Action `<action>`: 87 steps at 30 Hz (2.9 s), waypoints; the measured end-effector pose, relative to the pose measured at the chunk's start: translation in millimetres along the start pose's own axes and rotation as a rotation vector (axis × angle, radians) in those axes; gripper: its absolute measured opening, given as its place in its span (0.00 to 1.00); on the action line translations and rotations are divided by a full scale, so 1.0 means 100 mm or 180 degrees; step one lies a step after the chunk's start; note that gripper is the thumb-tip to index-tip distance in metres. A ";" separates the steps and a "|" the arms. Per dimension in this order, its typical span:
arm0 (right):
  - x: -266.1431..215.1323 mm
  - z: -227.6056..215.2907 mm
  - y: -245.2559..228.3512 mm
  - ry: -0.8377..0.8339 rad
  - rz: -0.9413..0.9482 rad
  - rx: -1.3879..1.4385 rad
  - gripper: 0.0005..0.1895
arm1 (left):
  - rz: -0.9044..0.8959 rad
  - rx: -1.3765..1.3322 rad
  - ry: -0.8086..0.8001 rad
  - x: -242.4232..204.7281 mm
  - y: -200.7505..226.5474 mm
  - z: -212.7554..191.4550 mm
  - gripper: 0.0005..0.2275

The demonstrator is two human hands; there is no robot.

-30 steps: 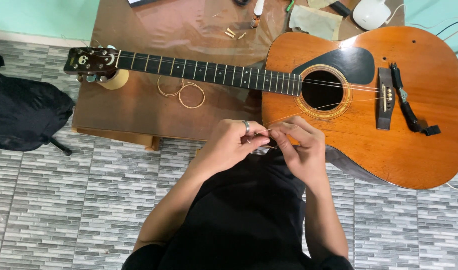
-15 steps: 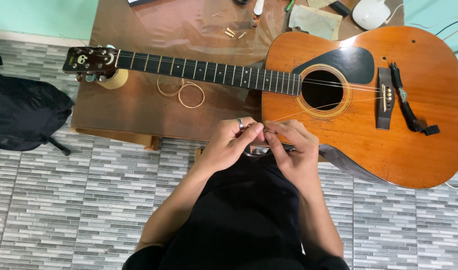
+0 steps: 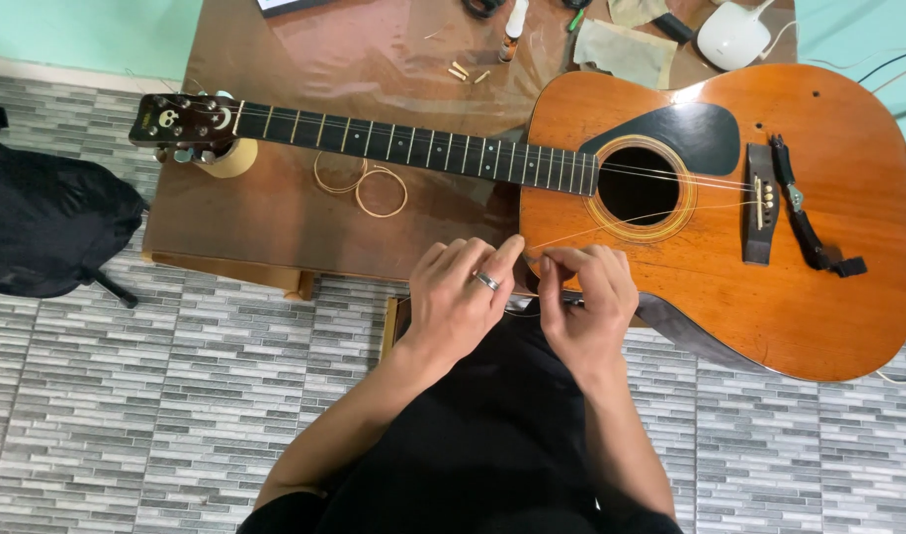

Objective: Tightening and winding strings on an acoustic guitar using a string winder and manual manipulation.

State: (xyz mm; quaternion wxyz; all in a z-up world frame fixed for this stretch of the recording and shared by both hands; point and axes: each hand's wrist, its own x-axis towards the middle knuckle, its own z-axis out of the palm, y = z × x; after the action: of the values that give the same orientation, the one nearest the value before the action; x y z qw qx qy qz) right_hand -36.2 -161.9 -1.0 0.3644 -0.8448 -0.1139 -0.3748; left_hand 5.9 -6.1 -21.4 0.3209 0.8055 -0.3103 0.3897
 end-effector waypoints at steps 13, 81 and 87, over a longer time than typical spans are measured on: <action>-0.02 -0.05 -0.01 -0.0569 0.0781 0.1187 0.05 | -0.1765 -0.3003 -0.1023 0.29 -0.03 -0.35 0.05; -1.62 1.03 0.22 -0.2329 0.1883 0.1177 0.04 | -0.4564 -0.0983 -0.0109 -0.77 -1.95 1.46 0.03; -1.60 1.03 0.22 -0.2427 0.1914 0.1277 0.06 | -0.4142 -0.0125 -0.0552 -0.57 -1.60 1.24 0.11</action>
State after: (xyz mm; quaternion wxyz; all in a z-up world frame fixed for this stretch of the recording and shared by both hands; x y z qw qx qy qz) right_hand -80.1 -92.9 -174.1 0.5432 -0.8302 -0.0605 0.1096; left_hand 150.6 10.6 -173.8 0.4796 0.8512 0.2085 0.0440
